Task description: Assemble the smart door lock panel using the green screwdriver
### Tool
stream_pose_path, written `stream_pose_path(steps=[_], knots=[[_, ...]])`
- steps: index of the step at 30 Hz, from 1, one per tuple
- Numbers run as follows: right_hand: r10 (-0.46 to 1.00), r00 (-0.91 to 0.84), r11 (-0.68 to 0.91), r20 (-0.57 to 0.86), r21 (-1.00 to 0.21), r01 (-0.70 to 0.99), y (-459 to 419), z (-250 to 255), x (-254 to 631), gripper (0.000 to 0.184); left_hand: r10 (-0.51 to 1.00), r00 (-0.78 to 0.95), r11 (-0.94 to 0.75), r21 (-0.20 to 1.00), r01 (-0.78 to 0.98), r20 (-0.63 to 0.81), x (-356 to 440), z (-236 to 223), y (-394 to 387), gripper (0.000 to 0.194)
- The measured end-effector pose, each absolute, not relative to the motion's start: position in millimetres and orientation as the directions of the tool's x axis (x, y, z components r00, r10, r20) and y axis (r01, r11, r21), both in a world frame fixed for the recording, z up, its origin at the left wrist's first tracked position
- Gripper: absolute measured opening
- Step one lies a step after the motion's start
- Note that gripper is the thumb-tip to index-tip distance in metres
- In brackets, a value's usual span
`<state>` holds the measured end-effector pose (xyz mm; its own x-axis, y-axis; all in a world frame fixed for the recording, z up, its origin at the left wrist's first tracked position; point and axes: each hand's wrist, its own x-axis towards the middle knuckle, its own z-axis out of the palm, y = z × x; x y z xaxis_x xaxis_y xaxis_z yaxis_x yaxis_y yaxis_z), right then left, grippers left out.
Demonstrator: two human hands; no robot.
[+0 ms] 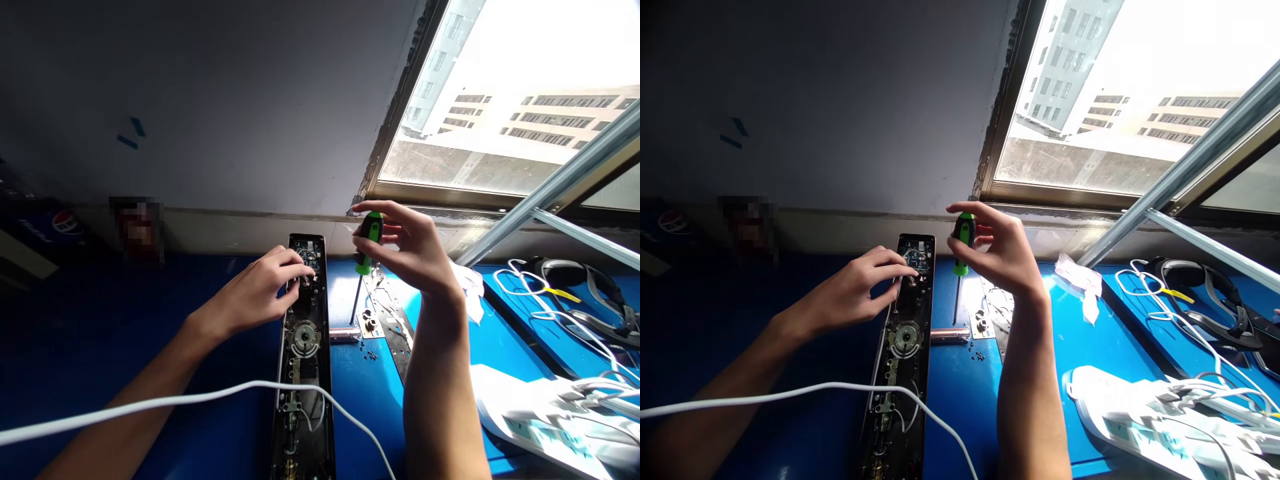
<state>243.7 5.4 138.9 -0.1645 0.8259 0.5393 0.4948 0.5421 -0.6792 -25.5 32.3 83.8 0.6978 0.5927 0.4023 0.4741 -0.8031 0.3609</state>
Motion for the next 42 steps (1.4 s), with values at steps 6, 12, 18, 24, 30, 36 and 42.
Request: stream_pose_path(steps=[6,12,18,24,30,36,42], knots=[[0.768,0.009,0.596,0.64,-0.72,0.355,4,144,220,0.039,0.664,0.699,-0.723,0.469,0.507,0.267,-41,92,37,0.034],[0.707,0.078,0.638,0.703,-0.681,0.361,6,145,204,0.033,0.657,0.714,-0.714,0.502,0.488,0.24,-42,92,36,0.03],[0.702,0.055,0.641,0.71,-0.664,0.386,6,145,197,0.032,0.649,0.723,-0.719,0.501,0.481,0.238,-38,92,35,0.018],[0.671,0.065,0.665,0.739,-0.638,0.389,5,147,194,0.031,0.647,0.708,-0.728,0.506,0.464,0.282,-39,90,41,0.019],[0.679,0.064,0.672,0.731,-0.655,0.347,3,148,194,0.034,0.651,0.713,-0.711,0.539,0.452,0.261,-38,87,41,0.015],[0.698,-0.03,0.662,0.715,-0.629,0.408,3,147,195,0.043,0.652,0.718,-0.709,0.53,0.465,0.243,-36,91,37,0.016],[0.662,-0.05,0.674,0.748,-0.565,0.476,3,148,198,0.044,0.629,0.735,-0.731,0.514,0.448,0.254,-37,88,37,0.019]])
